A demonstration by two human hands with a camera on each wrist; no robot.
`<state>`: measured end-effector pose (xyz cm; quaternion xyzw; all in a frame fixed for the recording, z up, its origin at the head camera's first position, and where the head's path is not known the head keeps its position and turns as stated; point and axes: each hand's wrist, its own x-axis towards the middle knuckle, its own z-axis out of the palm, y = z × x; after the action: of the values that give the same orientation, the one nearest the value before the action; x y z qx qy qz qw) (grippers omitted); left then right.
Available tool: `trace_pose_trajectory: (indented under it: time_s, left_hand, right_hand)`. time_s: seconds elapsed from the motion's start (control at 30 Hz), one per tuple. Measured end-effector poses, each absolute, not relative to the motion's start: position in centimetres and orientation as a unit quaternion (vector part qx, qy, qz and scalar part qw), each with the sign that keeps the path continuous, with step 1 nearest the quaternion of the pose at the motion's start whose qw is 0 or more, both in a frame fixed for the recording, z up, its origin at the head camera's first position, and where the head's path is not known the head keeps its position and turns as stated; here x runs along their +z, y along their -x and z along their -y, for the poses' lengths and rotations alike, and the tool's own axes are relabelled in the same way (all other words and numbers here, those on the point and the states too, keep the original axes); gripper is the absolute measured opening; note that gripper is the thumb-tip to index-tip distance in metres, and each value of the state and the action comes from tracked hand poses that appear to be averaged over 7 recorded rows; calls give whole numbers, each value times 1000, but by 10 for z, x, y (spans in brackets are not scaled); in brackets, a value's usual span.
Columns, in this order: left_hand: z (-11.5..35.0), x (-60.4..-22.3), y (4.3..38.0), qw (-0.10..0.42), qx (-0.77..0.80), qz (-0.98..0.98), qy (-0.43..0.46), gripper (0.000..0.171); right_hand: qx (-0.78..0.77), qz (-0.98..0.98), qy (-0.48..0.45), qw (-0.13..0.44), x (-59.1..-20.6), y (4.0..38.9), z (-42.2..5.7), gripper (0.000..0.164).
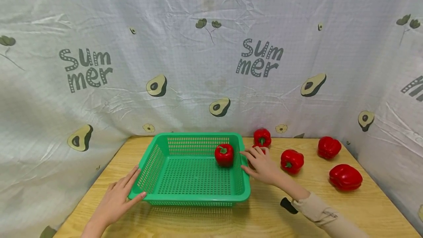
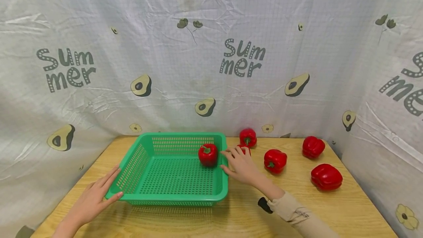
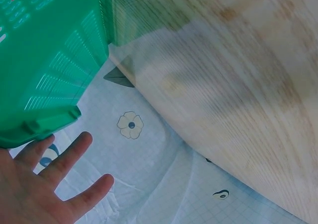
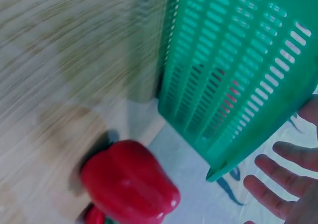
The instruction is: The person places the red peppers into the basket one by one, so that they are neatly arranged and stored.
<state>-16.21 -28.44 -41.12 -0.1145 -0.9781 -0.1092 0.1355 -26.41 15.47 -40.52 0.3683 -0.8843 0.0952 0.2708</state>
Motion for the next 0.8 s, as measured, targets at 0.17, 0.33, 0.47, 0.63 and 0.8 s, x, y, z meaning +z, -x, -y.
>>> trace_pose_trajectory:
  time_s: [0.17, 0.33, 0.47, 0.63, 0.8]
  left_hand:
    - [285, -411, 162, 143, -110, 977, 117, 72]
    - [285, -412, 162, 144, -111, 976, 117, 72]
    - [285, -412, 161, 141, -111, 977, 115, 72]
    - [285, -411, 161, 140, -112, 977, 115, 72]
    - [284, -410, 163, 140, -111, 977, 114, 72]
  right_hand:
    - [87, 889, -357, 274, -406, 264, -169, 43]
    - [75, 892, -342, 284, -410, 267, -181, 45]
    - [68, 897, -332, 285, -415, 270, -188, 50]
    - [66, 906, -306, 283, -421, 278, -194, 57]
    - [62, 915, -283, 280, -426, 288, -198, 61]
